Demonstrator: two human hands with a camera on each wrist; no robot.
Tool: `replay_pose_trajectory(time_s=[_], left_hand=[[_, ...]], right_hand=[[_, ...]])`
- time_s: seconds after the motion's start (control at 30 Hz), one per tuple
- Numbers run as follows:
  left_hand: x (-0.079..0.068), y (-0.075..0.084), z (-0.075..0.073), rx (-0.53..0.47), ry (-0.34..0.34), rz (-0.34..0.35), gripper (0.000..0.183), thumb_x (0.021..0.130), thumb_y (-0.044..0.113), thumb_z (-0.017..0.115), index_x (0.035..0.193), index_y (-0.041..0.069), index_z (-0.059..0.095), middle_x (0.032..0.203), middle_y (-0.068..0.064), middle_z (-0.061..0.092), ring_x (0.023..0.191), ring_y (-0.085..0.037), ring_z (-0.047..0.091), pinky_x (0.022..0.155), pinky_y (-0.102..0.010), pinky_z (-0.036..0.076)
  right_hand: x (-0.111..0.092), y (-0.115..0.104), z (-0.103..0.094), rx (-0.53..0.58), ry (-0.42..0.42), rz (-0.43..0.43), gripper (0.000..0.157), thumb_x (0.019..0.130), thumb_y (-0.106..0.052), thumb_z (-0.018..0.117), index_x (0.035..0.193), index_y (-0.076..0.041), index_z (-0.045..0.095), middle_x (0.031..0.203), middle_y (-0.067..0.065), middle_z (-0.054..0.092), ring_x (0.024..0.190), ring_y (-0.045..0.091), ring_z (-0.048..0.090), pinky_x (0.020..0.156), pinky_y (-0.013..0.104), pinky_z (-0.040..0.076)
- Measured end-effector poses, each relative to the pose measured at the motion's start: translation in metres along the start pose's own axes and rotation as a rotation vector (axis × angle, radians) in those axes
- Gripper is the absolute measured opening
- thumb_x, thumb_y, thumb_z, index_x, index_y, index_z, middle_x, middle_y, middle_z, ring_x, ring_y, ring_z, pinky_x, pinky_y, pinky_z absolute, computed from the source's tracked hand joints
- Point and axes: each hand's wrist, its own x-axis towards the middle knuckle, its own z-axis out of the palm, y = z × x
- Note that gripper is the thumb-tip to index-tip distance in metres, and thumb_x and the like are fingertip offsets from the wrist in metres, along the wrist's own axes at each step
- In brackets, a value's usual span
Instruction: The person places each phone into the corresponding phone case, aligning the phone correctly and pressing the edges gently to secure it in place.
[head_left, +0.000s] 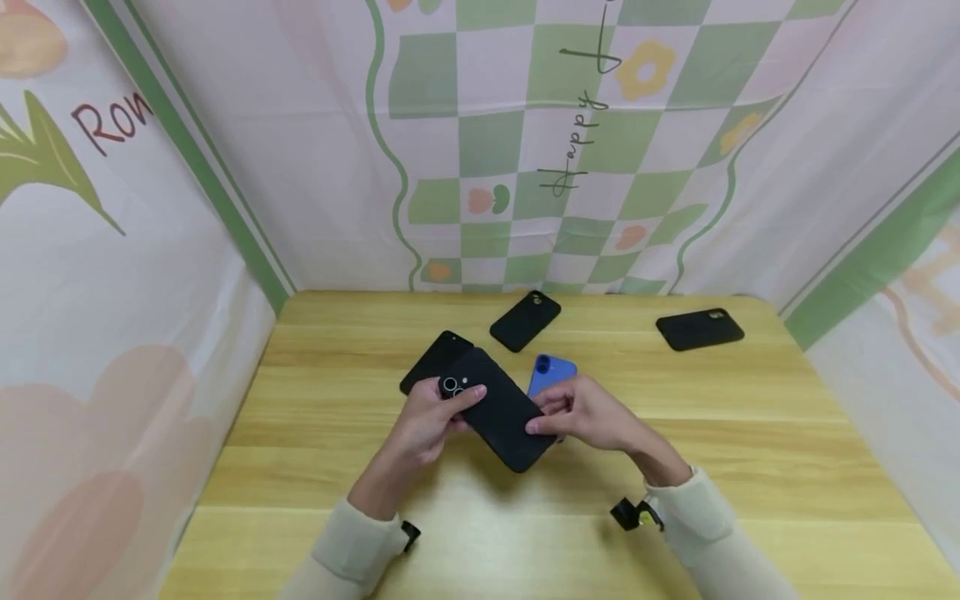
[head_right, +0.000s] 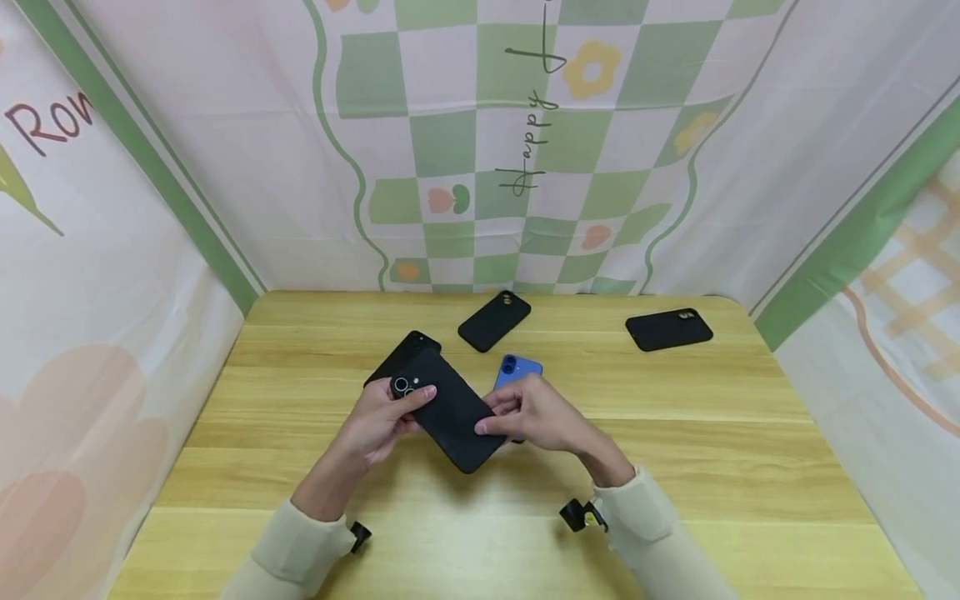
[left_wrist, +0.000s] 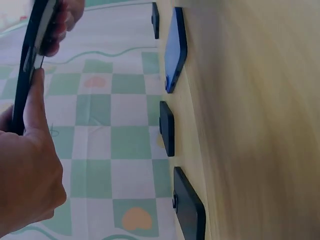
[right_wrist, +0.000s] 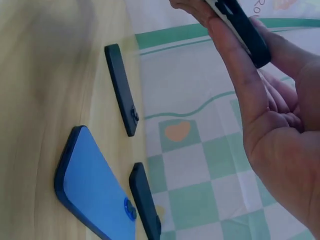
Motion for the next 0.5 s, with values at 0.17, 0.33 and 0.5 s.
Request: replay_pose_trajectory(time_s=[0.17, 0.33, 0.5], left_hand=[[-0.003, 0.001, 0.004, -0.074, 0.063, 0.061, 0.032, 0.1, 0.003, 0.072, 0.128, -0.01, 0.064, 0.102, -0.011, 0.077, 0.086, -0.019, 0.078, 0.074, -0.03, 0.065], [0.0, 0.003, 0.01, -0.212, 0.15, 0.126, 0.035, 0.102, 0.002, 0.069, 0.133, -0.011, 0.059, 0.111, -0.015, 0.074, 0.096, -0.023, 0.078, 0.084, -0.037, 0.065], [0.003, 0.001, 0.017, -0.318, 0.236, 0.155, 0.038, 0.103, 0.001, 0.067, 0.139, -0.008, 0.057, 0.121, -0.019, 0.072, 0.107, -0.027, 0.076, 0.09, -0.041, 0.062]], right_hand=[[0.001, -0.002, -0.004, 0.047, 0.087, 0.088, 0.024, 0.094, -0.016, 0.082, 0.111, 0.001, 0.079, 0.091, 0.006, 0.08, 0.077, 0.013, 0.074, 0.066, 0.025, 0.059], [0.003, -0.003, -0.003, 0.2, 0.22, 0.153, 0.035, 0.096, -0.017, 0.08, 0.121, 0.006, 0.073, 0.1, 0.011, 0.081, 0.087, 0.02, 0.078, 0.082, 0.034, 0.064], [0.009, -0.001, 0.001, 0.394, 0.286, 0.132, 0.029, 0.103, -0.012, 0.071, 0.122, 0.01, 0.07, 0.101, 0.008, 0.081, 0.087, 0.021, 0.079, 0.086, 0.041, 0.065]])
